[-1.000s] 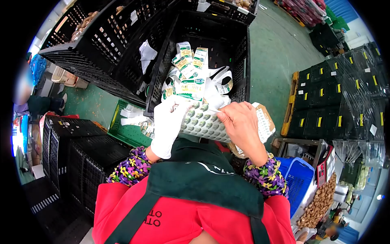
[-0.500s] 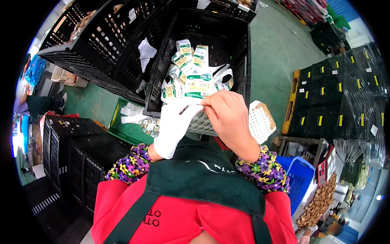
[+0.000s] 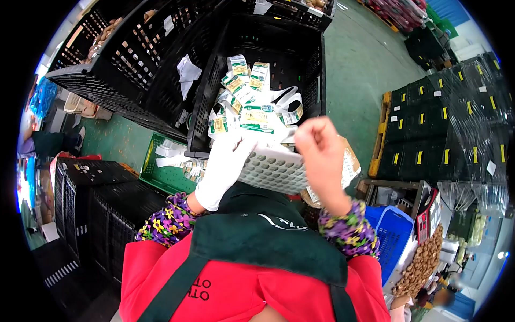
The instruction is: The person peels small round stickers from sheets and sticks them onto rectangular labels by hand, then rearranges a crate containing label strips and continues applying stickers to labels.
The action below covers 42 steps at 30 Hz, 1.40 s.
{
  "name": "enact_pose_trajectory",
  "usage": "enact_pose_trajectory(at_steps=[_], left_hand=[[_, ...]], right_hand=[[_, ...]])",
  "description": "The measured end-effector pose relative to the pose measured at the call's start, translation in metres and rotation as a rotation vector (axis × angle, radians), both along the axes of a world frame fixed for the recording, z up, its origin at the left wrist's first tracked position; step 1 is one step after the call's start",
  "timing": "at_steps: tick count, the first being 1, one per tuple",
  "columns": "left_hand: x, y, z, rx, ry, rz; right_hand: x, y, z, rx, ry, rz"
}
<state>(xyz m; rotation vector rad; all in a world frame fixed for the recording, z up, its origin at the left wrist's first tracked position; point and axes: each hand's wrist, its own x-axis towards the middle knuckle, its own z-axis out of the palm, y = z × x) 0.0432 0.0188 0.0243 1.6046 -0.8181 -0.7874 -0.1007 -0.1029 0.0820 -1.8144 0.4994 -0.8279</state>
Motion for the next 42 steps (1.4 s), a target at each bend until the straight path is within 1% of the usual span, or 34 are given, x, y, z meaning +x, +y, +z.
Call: enact_pose_trajectory(at_steps=[1,2,3,5,6,7,8,9,10,11,12,13,14,16,17,20,23,25,26,27,28,29,31,32,34,35,37,38,39,40,42], left_hand=[[-0.002,0.001,0.003,-0.005,-0.138,-0.043],[-0.007,0.0,0.012,-0.033,-0.111,-0.078],[-0.01,0.001,0.013,-0.036,-0.113,-0.091],[-0.016,0.004,0.015,-0.123,-0.067,-0.246],[-0.018,0.005,0.015,-0.123,-0.069,-0.257],[-0.02,0.007,0.015,-0.116,-0.128,-0.309],[-0.021,0.009,0.014,-0.108,-0.188,-0.361],[-0.022,0.011,0.014,-0.102,-0.251,-0.411],[-0.024,0.013,0.006,-0.08,-0.296,-0.441],[-0.027,0.014,0.002,-0.126,-0.224,-0.426],[-0.03,0.017,0.0,-0.119,-0.144,-0.334],[-0.031,0.019,-0.001,-0.111,-0.062,-0.237],[-0.027,0.02,-0.001,-0.108,-0.062,-0.224],[-0.022,0.022,-0.003,-0.103,-0.14,-0.096],[-0.021,0.022,-0.001,-0.119,-0.136,-0.058],[-0.02,0.021,0.004,-0.147,-0.146,-0.014],[-0.021,0.018,0.011,-0.13,-0.144,-0.027],[-0.024,0.016,0.014,-0.172,-0.15,-0.061],[-0.025,0.016,0.015,-0.173,-0.149,-0.069],[-0.026,0.016,0.016,-0.18,-0.206,-0.07],[-0.027,0.016,0.016,-0.187,-0.263,-0.068],[-0.026,0.016,0.015,-0.188,-0.264,-0.07],[-0.025,0.017,0.012,-0.189,-0.395,-0.078],[-0.024,0.019,0.01,-0.19,-0.397,-0.081],[-0.021,0.021,0.008,-0.239,-0.506,-0.102],[-0.02,0.021,0.008,-0.24,-0.507,-0.101],[-0.02,0.021,0.01,-0.266,-0.529,-0.194],[-0.02,0.021,0.011,-0.269,-0.532,-0.198],[-0.021,0.022,0.011,-0.222,-0.528,-0.268],[-0.023,0.024,0.01,-0.174,-0.522,-0.336],[-0.028,0.026,-0.004,-0.13,-0.498,-0.369]], right_hand=[[0.003,-0.007,0.005,0.496,-0.027,0.015],[0.01,-0.011,0.003,0.615,-0.092,0.103],[0.015,-0.012,0.004,0.694,0.003,0.175],[0.031,-0.016,0.005,0.616,0.087,0.234],[0.041,-0.024,0.007,0.573,0.015,0.191],[0.052,-0.035,0.012,0.53,-0.056,0.15],[0.064,-0.047,0.018,0.571,-0.162,0.093],[0.075,-0.059,0.021,0.555,-0.288,0.041],[0.08,-0.068,0.021,0.568,-0.279,0.024],[0.082,-0.073,0.022,0.582,-0.269,0.011],[0.08,-0.069,0.024,0.515,-0.235,-0.041],[0.075,-0.062,0.022,0.403,-0.146,-0.13],[0.065,-0.053,0.019,0.391,-0.105,-0.118],[0.045,-0.033,0.001,0.363,-0.003,-0.075],[0.037,-0.023,-0.008,0.346,0.053,-0.051],[0.024,0.004,-0.004,0.538,0.206,-0.006],[0.021,0.01,-0.013,0.615,0.17,0.017],[0.022,0.009,-0.023,0.605,0.131,0.015],[0.022,0.009,-0.024,0.55,0.163,0.022],[0.021,0.008,-0.025,0.495,0.196,0.031],[0.02,0.006,-0.027,0.325,0.308,0.011],[0.019,0.005,-0.022,0.325,0.308,0.009],[0.018,0.003,-0.005,-0.279,0.614,-0.133],[0.016,-0.002,-0.007,-0.278,0.612,-0.136],[0.015,-0.016,-0.015,0.099,0.52,-0.007],[0.017,-0.016,-0.019,0.098,0.519,-0.007],[0.021,-0.015,-0.027,0.489,0.361,0.366],[0.024,-0.02,-0.028,0.384,0.31,0.366],[0.036,-0.013,-0.004,0.487,0.119,0.239],[0.04,-0.024,0.002,0.526,0.118,0.189],[0.045,-0.049,0.005,0.616,0.098,0.122]])
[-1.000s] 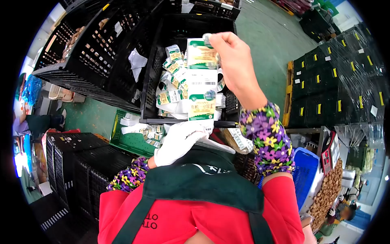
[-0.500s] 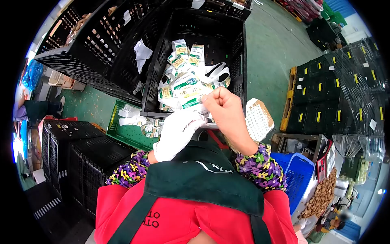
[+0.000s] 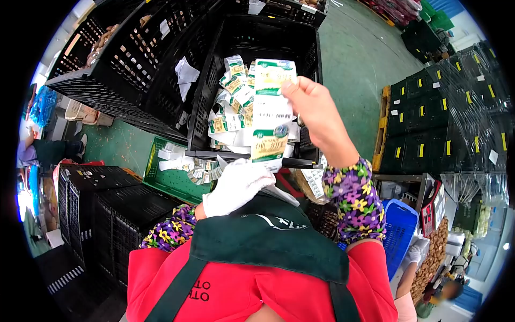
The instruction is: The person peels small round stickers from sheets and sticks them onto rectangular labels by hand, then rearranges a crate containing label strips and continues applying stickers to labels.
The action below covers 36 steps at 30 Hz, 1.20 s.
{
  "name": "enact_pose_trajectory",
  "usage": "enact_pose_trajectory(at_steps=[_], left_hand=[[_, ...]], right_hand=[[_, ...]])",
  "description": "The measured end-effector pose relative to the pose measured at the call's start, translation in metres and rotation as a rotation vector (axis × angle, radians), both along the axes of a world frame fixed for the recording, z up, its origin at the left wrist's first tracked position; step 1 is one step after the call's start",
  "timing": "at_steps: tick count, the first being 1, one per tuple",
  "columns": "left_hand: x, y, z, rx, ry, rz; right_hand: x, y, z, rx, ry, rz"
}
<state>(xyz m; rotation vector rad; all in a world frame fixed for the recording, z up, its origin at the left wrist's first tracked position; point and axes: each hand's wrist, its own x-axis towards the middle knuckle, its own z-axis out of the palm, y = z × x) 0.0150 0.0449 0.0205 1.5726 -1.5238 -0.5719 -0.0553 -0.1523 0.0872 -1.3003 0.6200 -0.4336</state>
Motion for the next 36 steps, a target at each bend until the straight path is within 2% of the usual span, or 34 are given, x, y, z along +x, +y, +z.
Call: enact_pose_trajectory(at_steps=[3,5,6,7,9,13,14,15,17,18,19,21,22,23,25,26,27,29,31,33,35,36], left_hand=[[-0.002,0.001,-0.005,0.053,0.092,0.049],[0.0,0.001,0.006,0.085,0.24,0.208],[0.002,0.0,0.008,0.094,0.246,0.233],[0.003,-0.001,0.01,0.07,0.218,0.254],[0.002,-0.003,0.005,-0.002,0.247,0.293],[0.002,-0.005,0.008,0.003,0.171,0.276],[0.002,-0.005,0.007,-0.051,0.097,0.272],[0.002,-0.005,0.006,-0.104,0.024,0.268],[0.003,-0.002,0.008,-0.096,-0.019,0.253],[0.004,-0.001,0.009,-0.088,-0.065,0.238],[0.005,-0.001,0.009,-0.087,-0.065,0.235],[0.008,-0.002,0.009,-0.226,-0.055,0.241],[0.01,-0.003,0.01,-0.227,-0.055,0.241],[0.011,-0.004,0.011,-0.24,-0.045,0.205],[0.01,-0.004,0.01,-0.251,-0.036,0.166],[0.008,-0.003,0.006,-0.213,-0.031,0.093],[0.006,-0.002,0.003,-0.175,-0.026,0.02],[-0.003,0.001,-0.004,-0.043,-0.087,0.036],[-0.007,0.003,-0.012,0.033,0.082,-0.033],[-0.004,0.003,-0.011,0.01,0.112,-0.017],[-0.003,0.002,-0.004,0.006,0.335,0.192],[0.002,0.002,0.012,0.037,0.373,0.197]], right_hand=[[-0.003,-0.003,-0.009,0.032,0.025,-0.083],[-0.007,0.027,-0.004,-0.021,0.03,-0.31],[-0.012,0.035,-0.018,-0.092,-0.027,-0.265],[-0.019,0.042,-0.022,-0.142,0.031,-0.188],[-0.022,0.058,-0.021,-0.129,0.064,-0.123],[-0.017,0.069,-0.03,-0.249,0.03,-0.149],[-0.018,0.068,-0.03,-0.409,0.142,-0.116],[-0.019,0.066,-0.026,-0.409,0.144,-0.118],[-0.021,0.061,-0.014,-0.673,0.339,0.034],[-0.022,0.058,-0.013,-0.842,0.334,0.002],[-0.024,0.05,-0.02,-0.841,0.336,-0.001],[-0.022,0.035,-0.031,-0.32,0.173,0.086],[-0.023,0.038,-0.018,-0.077,0.151,0.102],[-0.023,0.037,-0.02,-0.078,0.151,0.104],[-0.021,0.035,-0.026,-0.118,0.125,0.366],[-0.016,0.033,-0.024,-0.202,0.143,0.323],[-0.01,0.033,-0.012,-0.081,0.057,0.243],[0.001,0.022,-0.007,0.026,-0.057,0.062],[0.002,0.007,-0.017,0.107,-0.083,0.009],[-0.007,0.007,-0.018,0.026,0.05,-0.088],[-0.016,0.026,-0.016,-0.07,-0.002,-0.149],[-0.021,0.036,-0.015,-0.165,-0.058,-0.22]])
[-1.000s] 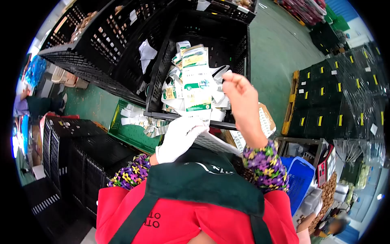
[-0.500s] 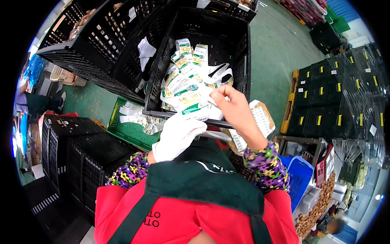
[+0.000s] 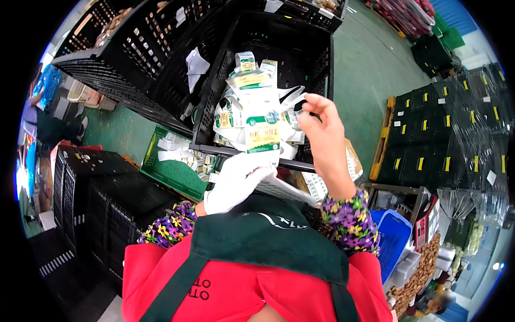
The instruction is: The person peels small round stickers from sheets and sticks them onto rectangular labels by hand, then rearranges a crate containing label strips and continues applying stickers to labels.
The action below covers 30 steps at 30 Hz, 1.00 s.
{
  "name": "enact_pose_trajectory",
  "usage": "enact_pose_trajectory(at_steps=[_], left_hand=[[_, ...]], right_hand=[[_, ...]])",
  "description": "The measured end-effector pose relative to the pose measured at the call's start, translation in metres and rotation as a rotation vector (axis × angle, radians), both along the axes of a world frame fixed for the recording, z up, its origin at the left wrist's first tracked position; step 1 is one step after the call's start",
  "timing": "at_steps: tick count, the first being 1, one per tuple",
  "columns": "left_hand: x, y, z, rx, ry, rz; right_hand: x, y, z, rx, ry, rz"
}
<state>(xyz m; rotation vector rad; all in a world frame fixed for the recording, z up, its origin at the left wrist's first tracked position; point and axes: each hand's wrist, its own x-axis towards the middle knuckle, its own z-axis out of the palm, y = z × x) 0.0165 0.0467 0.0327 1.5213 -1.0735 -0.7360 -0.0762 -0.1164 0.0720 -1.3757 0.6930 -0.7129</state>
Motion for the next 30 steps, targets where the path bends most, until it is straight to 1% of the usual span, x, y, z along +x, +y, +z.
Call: enact_pose_trajectory(at_steps=[1,4,7,8,9,10,11,13,14,15,16,17,18,19,21,22,23,24,25,27,28,30], left_hand=[[0.003,0.001,0.0,0.05,0.027,-0.008],[0.001,-0.001,0.003,0.027,0.052,0.011],[0.0,-0.003,0.005,0.032,-0.025,0.003],[0.0,-0.003,0.006,0.008,-0.106,-0.009],[0.0,-0.003,0.006,-0.017,-0.187,-0.019],[0.0,-0.002,0.005,-0.016,-0.185,-0.023],[0.0,-0.002,0.001,-0.052,-0.218,-0.007],[0.001,-0.001,-0.003,-0.09,-0.253,0.008],[0.002,-0.002,-0.005,-0.104,-0.283,0.007],[0.003,-0.002,-0.005,-0.118,-0.311,0.007],[0.005,-0.003,-0.003,-0.119,-0.312,0.007],[0.006,-0.004,0.002,-0.152,-0.378,-0.067],[0.007,-0.005,0.006,-0.185,-0.445,-0.145],[0.005,-0.005,0.004,-0.187,-0.449,-0.149],[0.001,-0.003,-0.003,-0.116,-0.035,0.06],[0.007,-0.001,0.0,-0.037,0.023,0.184],[0.016,-0.001,-0.006,-0.076,0.148,0.27],[0.025,-0.001,0.002,-0.019,0.191,0.335],[0.033,0.0,0.01,0.039,0.237,0.4],[0.044,-0.001,0.003,-0.021,0.233,0.497],[0.047,-0.003,0.003,-0.034,0.273,0.529],[0.051,-0.004,-0.009,-0.084,0.439,0.513]], right_hand=[[-0.003,0.006,-0.002,0.001,0.005,0.01],[-0.009,0.021,-0.007,0.09,-0.09,0.166],[-0.007,0.029,-0.013,0.024,0.0,0.212],[-0.007,0.029,-0.016,0.024,0.0,0.207],[-0.008,0.028,-0.021,-0.057,0.046,0.218],[-0.008,0.027,-0.023,-0.137,0.093,0.229],[-0.008,0.025,-0.022,-0.136,0.095,0.227],[-0.008,0.017,-0.019,-0.446,0.267,0.171],[-0.008,0.014,-0.022,-0.14,0.207,0.173],[-0.007,0.015,-0.018,-0.141,0.205,0.171],[-0.006,0.019,-0.011,0.028,0.127,0.264],[-0.004,0.023,-0.007,0.198,0.049,0.355],[-0.004,0.024,-0.018,0.054,0.134,0.404],[-0.005,0.023,-0.013,-0.25,0.287,0.384],[-0.015,0.006,-0.026,-0.603,0.348,0.171],[-0.025,-0.004,-0.024,-0.649,0.334,0.067],[-0.036,-0.012,-0.022,-0.559,0.263,-0.03],[-0.051,-0.018,-0.012,-0.457,0.277,-0.06],[-0.064,-0.019,-0.004,-0.443,0.314,-0.112],[-0.091,-0.022,-0.007,-0.285,0.29,-0.035],[-0.096,-0.017,-0.011,-0.268,0.259,-0.002],[-0.099,-0.002,-0.029,-0.244,0.177,0.063]])
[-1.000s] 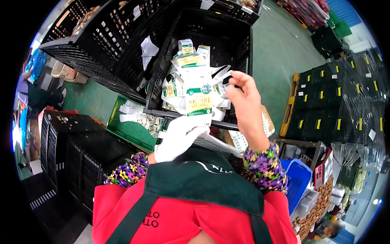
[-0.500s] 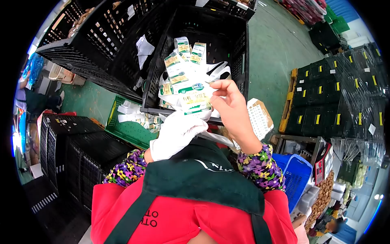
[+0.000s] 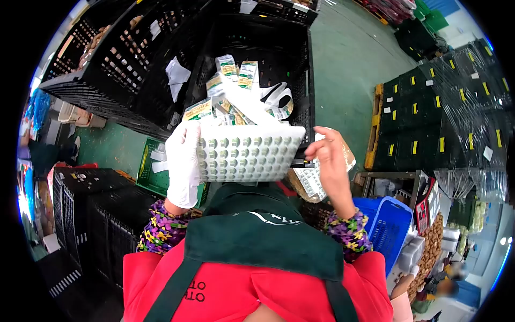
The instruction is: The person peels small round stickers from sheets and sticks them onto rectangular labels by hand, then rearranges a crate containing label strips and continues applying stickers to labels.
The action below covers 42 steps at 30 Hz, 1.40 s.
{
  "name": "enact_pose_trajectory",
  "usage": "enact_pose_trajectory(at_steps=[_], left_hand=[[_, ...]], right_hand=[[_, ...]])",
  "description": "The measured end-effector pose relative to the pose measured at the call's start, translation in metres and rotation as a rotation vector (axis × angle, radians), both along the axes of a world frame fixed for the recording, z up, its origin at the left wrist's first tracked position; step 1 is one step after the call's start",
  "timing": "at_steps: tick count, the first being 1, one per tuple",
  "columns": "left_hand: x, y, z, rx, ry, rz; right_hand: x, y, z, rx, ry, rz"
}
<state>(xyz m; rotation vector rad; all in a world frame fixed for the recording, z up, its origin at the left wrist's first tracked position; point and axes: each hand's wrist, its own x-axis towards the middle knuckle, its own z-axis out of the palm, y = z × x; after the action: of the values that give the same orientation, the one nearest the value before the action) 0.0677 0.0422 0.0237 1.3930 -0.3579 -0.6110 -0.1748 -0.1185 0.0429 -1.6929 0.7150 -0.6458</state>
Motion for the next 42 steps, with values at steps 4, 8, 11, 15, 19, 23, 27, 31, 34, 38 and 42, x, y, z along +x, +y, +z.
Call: enact_pose_trajectory(at_steps=[4,8,11,15,19,23,27,31,34,38,42], left_hand=[[-0.001,-0.006,0.0,-0.033,0.051,-0.051],[-0.005,-0.011,0.002,-0.04,0.065,-0.08],[-0.005,-0.013,0.001,-0.054,0.079,-0.098],[0.001,-0.008,-0.006,-0.09,0.107,-0.136],[-0.028,-0.021,0.034,-0.247,-0.072,0.055],[-0.011,0.0,0.013,-0.029,-0.138,-0.161],[-0.009,0.0,0.002,0.023,-0.074,-0.111],[-0.022,-0.008,0.01,-0.04,-0.08,-0.138],[-0.021,-0.009,0.01,0.002,-0.101,-0.116],[-0.029,-0.013,0.016,-0.025,-0.057,-0.121],[-0.024,-0.009,0.01,0.08,-0.058,-0.07]], right_hand=[[0.005,0.009,-0.005,-0.352,0.068,-0.119],[0.006,0.0,-0.015,-0.381,0.097,-0.18],[0.009,0.007,-0.008,-0.173,0.056,-0.03],[0.011,0.017,-0.005,-0.361,0.015,0.0],[0.017,0.019,-0.011,-0.045,-0.097,-0.093],[0.017,0.017,-0.004,0.158,-0.121,-0.097],[0.017,0.013,-0.005,0.118,-0.098,-0.117],[0.019,0.011,0.001,0.174,-0.068,-0.095],[0.026,0.015,0.001,0.278,-0.186,-0.115],[0.022,0.015,-0.007,0.206,-0.17,-0.184],[0.023,0.017,-0.005,0.151,-0.091,-0.18]])
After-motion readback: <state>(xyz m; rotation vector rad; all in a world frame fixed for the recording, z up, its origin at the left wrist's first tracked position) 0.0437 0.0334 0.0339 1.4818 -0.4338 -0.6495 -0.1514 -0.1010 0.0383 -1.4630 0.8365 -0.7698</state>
